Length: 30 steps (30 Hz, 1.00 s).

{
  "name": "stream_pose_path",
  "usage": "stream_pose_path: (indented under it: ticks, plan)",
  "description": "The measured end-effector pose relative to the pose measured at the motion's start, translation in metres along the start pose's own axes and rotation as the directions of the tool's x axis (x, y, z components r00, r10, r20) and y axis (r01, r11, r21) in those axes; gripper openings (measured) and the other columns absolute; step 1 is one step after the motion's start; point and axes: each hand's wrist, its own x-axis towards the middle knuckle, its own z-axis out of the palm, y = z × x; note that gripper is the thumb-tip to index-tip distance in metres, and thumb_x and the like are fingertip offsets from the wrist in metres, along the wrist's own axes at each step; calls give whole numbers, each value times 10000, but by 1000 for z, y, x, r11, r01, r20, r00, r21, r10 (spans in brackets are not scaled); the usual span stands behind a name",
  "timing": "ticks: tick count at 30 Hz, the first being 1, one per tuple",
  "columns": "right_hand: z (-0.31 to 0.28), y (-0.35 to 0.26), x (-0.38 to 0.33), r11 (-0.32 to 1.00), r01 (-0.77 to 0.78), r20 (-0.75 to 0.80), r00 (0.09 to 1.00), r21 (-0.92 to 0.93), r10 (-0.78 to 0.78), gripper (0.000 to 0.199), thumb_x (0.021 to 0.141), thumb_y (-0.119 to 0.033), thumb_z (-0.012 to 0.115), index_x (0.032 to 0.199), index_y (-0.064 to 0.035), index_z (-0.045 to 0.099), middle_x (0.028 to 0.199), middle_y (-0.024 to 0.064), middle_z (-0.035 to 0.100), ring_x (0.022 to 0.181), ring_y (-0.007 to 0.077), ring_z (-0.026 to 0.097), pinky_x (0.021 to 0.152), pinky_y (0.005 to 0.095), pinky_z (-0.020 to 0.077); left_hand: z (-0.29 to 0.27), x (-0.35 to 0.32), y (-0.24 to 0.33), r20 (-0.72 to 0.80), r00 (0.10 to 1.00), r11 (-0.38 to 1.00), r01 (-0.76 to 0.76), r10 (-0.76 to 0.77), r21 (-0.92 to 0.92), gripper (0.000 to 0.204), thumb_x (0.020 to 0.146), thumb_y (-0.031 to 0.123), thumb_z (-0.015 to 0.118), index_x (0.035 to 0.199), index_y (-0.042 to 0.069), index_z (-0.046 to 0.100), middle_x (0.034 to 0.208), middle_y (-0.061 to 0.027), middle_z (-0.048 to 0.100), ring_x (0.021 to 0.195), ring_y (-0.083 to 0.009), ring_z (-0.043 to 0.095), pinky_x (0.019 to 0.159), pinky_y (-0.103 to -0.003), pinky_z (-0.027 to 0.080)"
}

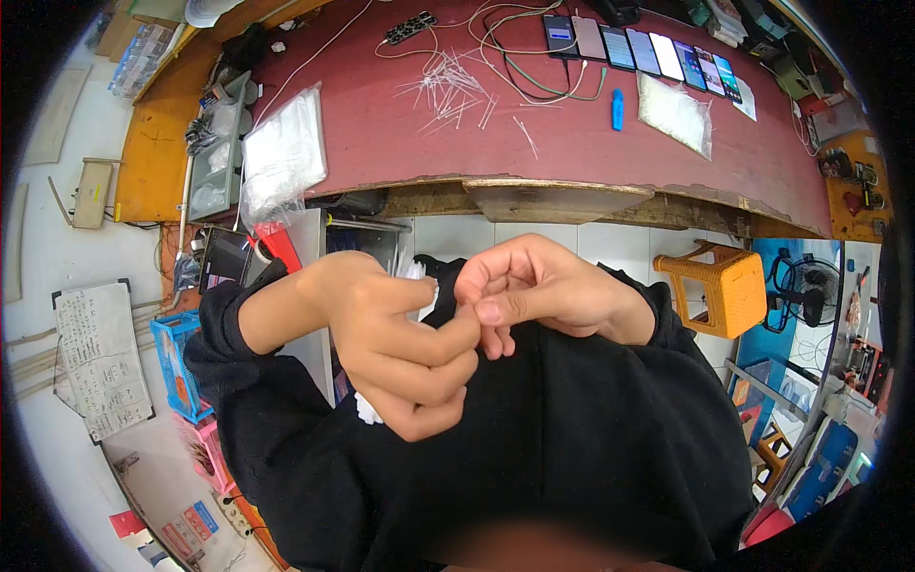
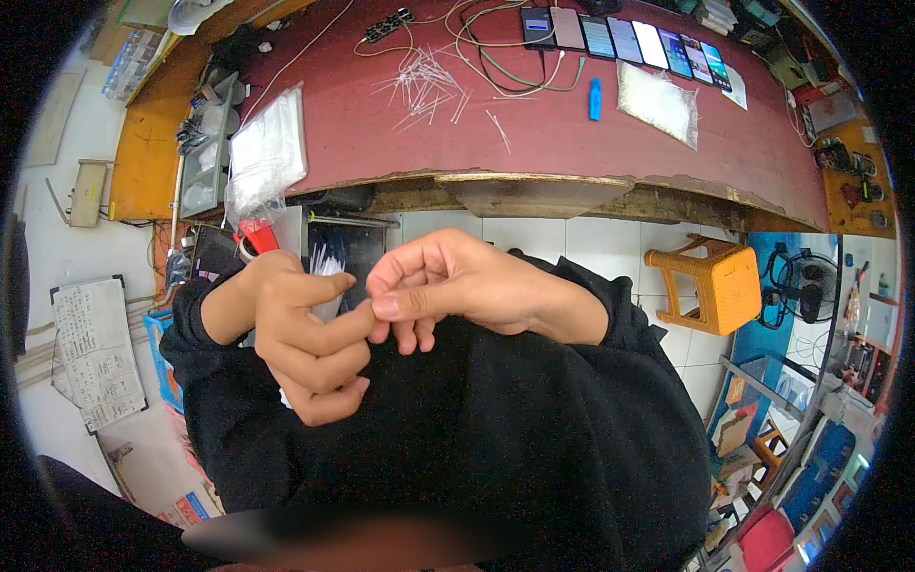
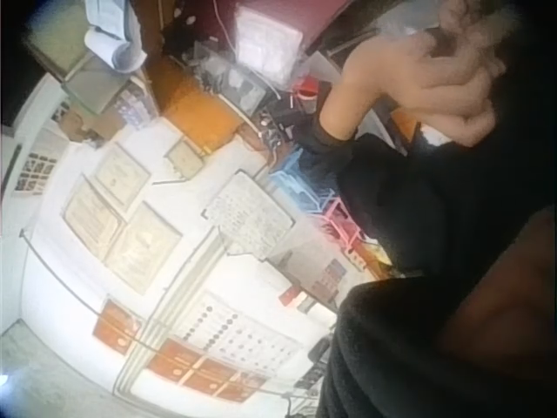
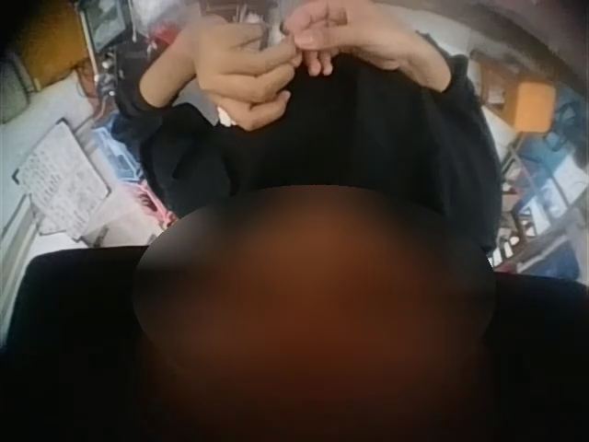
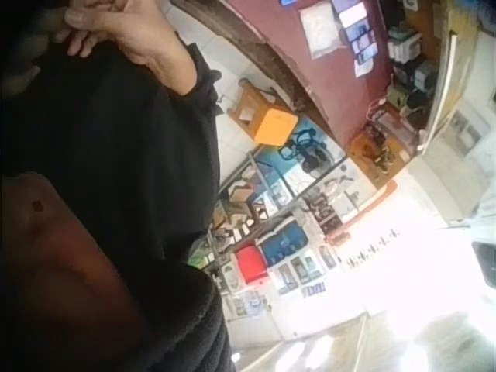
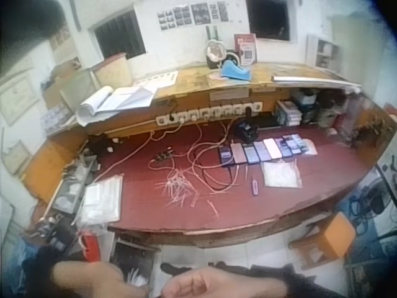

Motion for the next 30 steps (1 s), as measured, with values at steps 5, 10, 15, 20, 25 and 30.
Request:
stream_pose_path:
  ticks: [5,10,15,20,25,30]
  plan:
    - [-2,-2,-1,997,-24,59,998,71,20,183,874,-182,591,934,-12,564,804,58,628,632,88,591,542,195,460,3,3,3,-61,998,999,10,-8,34,209,682,85,566,871,138,495,757,-31,502,658,-149,575,455,-256,320]
    - [3,-3,-2,990,82,30,996,116,-86,173,877,-173,586,899,-6,544,737,34,562,588,81,536,531,202,427,15,-8,4,-124,992,989,7,12,149,158,724,130,534,879,131,500,773,-41,491,697,-161,603,503,-299,446]
    - [8,-3,-3,973,161,51,984,168,-171,179,871,-174,594,900,-5,544,739,43,567,595,89,542,536,205,431,20,-12,3,-178,983,977,5,34,215,156,753,121,521,907,108,499,791,-54,486,773,-195,636,520,-330,486]
    - [6,-3,-6,959,236,5,971,158,-240,155,849,-126,617,912,5,562,780,82,623,626,106,594,555,206,475,27,-15,8,-256,966,976,86,-32,200,159,780,112,517,936,95,493,798,-62,488,850,-224,653,517,-345,504]
    - [7,-2,-6,951,265,8,963,157,-270,119,846,-77,607,924,10,586,841,133,654,650,119,618,567,209,492,26,-16,11,-282,958,973,104,-42,205,163,791,100,529,949,91,489,801,-67,487,868,-236,653,521,-350,516]
    - [7,-1,-5,943,301,7,952,143,-305,134,845,-81,608,932,18,585,857,141,654,668,121,618,576,210,493,28,-17,17,-289,953,972,148,-92,181,153,809,100,518,957,91,484,801,-75,488,870,-265,651,530,-360,521]
